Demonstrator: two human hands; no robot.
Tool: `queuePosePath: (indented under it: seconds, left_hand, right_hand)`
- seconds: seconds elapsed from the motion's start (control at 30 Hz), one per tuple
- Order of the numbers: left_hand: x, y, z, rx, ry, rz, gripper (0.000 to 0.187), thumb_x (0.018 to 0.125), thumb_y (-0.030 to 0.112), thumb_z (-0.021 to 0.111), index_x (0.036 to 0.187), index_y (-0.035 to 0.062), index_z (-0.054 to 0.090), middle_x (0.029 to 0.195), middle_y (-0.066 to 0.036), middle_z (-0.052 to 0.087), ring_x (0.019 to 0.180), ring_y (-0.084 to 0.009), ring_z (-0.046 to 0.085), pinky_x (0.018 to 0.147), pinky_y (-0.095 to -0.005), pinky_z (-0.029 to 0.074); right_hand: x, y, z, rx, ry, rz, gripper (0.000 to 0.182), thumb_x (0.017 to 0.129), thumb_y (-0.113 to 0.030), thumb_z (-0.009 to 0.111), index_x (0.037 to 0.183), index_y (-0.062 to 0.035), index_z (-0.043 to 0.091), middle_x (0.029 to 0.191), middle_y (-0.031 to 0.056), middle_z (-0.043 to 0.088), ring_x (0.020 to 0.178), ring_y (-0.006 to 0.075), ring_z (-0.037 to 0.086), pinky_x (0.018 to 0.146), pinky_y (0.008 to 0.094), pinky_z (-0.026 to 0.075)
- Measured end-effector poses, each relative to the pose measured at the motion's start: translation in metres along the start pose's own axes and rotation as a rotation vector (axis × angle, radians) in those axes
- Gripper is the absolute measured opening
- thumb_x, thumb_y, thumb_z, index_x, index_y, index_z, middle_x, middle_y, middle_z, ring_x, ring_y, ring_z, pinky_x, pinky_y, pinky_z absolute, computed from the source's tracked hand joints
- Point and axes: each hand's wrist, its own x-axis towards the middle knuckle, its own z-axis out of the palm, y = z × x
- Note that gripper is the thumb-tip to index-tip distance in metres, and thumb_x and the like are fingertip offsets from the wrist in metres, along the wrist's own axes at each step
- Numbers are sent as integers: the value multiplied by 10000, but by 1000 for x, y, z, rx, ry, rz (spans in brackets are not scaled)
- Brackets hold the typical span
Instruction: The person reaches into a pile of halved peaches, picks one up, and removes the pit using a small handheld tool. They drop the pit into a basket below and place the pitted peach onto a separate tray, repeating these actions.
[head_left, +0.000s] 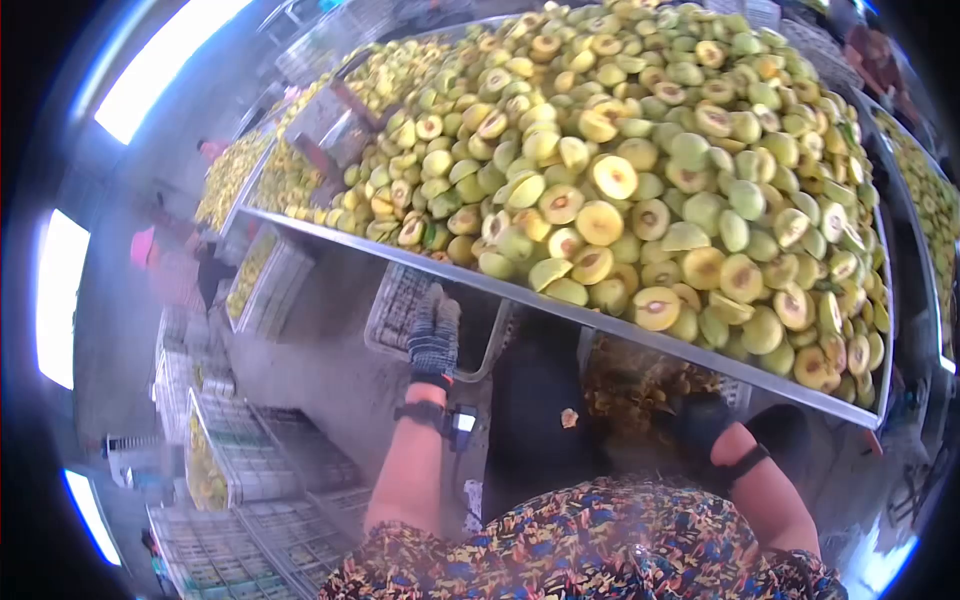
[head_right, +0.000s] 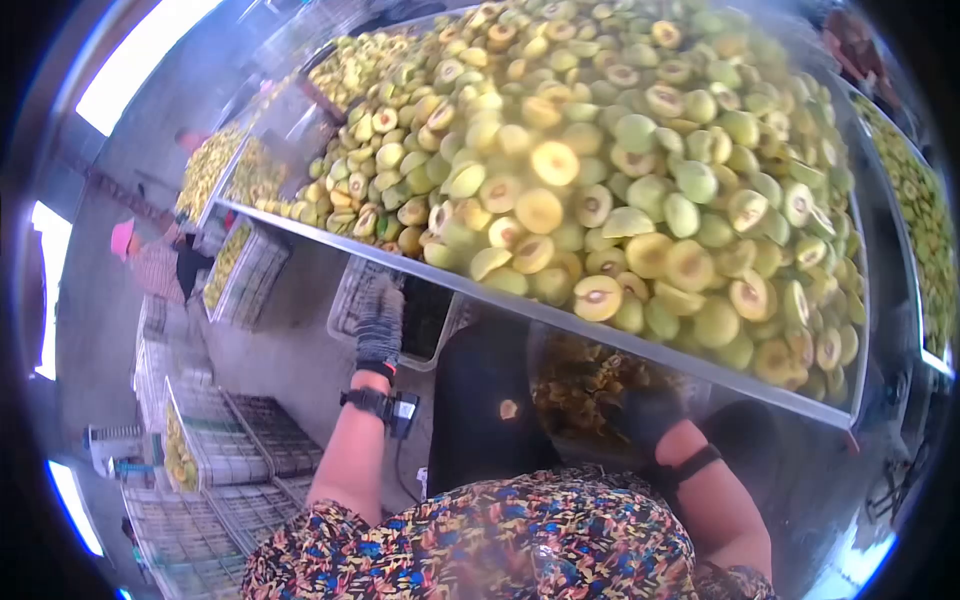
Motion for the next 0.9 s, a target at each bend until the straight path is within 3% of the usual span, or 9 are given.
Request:
queuePosePath:
  seconds: [0.03, 0.1, 0.2, 0.3, 0.47, 0.63, 0.73, 0.83, 0.9]
  left_hand:
    - [5, -52, -19, 555, -138, 96, 618, 880, 387, 678, 1330, -4, 517, 1252, -240, 585, 1142, -378, 579, 997, -408, 464]
    - [-4, -69, -30, 702, -174, -27, 702, 832, 434, 709, 1356, 18, 497, 1337, -270, 516, 1247, -427, 483, 1045, -421, 421]
    - [-50, -88, -33, 1088, -638, 293, 503, 827, 336, 641, 1294, 155, 590, 1283, -144, 587, 1256, -350, 489, 1138, -526, 244]
    - [-61, -110, -27, 1109, -756, 134, 394, 813, 204, 565, 1196, 203, 655, 1229, -87, 628, 1248, -312, 496, 1149, -548, 188]
    - [-124, -123, -65, 1008, -621, 213, 356, 763, 150, 568, 1087, 201, 706, 1152, -68, 668, 1225, -294, 520, 1134, -553, 239]
    - [-138, -95, -104, 914, -560, 138, 424, 794, 6, 559, 1199, 103, 642, 1229, -162, 629, 1246, -320, 524, 1112, -459, 345]
    - [-93, -31, -82, 499, -198, 69, 391, 841, 13, 580, 1228, 57, 615, 1233, -187, 624, 1184, -341, 569, 1034, -413, 444]
    - [-49, 81, -29, 230, -188, 445, 342, 874, 78, 613, 1215, 44, 612, 1180, -184, 646, 1099, -342, 614, 977, -407, 483]
    - [-51, 130, -14, 226, -232, 556, 337, 872, 92, 624, 1207, 49, 617, 1157, -180, 655, 1081, -340, 622, 964, -408, 489]
  right_hand:
    - [1, 7, 8, 0, -24, -26, 351, 946, -401, 569, 1196, -176, 670, 1145, 195, 649, 1054, 386, 619, 922, 451, 485]
    - [8, 16, 13, 18, 311, -303, 321, 875, -329, 635, 1148, -165, 671, 993, 181, 693, 888, 344, 679, 772, 438, 529]
    - [9, -8, -40, 247, 214, -42, 310, 870, -294, 631, 1142, -154, 678, 1002, 186, 690, 896, 350, 677, 790, 438, 529]
    - [7, -9, -54, 246, 86, 4, 383, 870, -255, 637, 1217, -93, 634, 1153, 217, 634, 1061, 392, 607, 922, 463, 480]
    - [-12, -6, -39, 291, 108, 66, 340, 897, -255, 627, 1193, -88, 641, 1055, 218, 663, 993, 386, 636, 859, 446, 501]
    - [-28, -36, -56, 390, 182, 89, 277, 948, -256, 590, 1132, -64, 667, 981, 219, 684, 936, 385, 662, 802, 418, 518]
    - [-38, -46, -67, 411, 285, 134, 286, 956, -281, 592, 1105, -51, 675, 971, 219, 684, 922, 398, 660, 789, 418, 514]
    - [-46, -54, -79, 330, 492, 32, 317, 947, -357, 612, 1070, -75, 689, 812, 190, 692, 770, 366, 673, 720, 436, 519]
    - [-61, -66, -96, 413, 473, -44, 269, 961, -255, 588, 1124, -52, 657, 973, 199, 691, 846, 380, 663, 750, 412, 524]
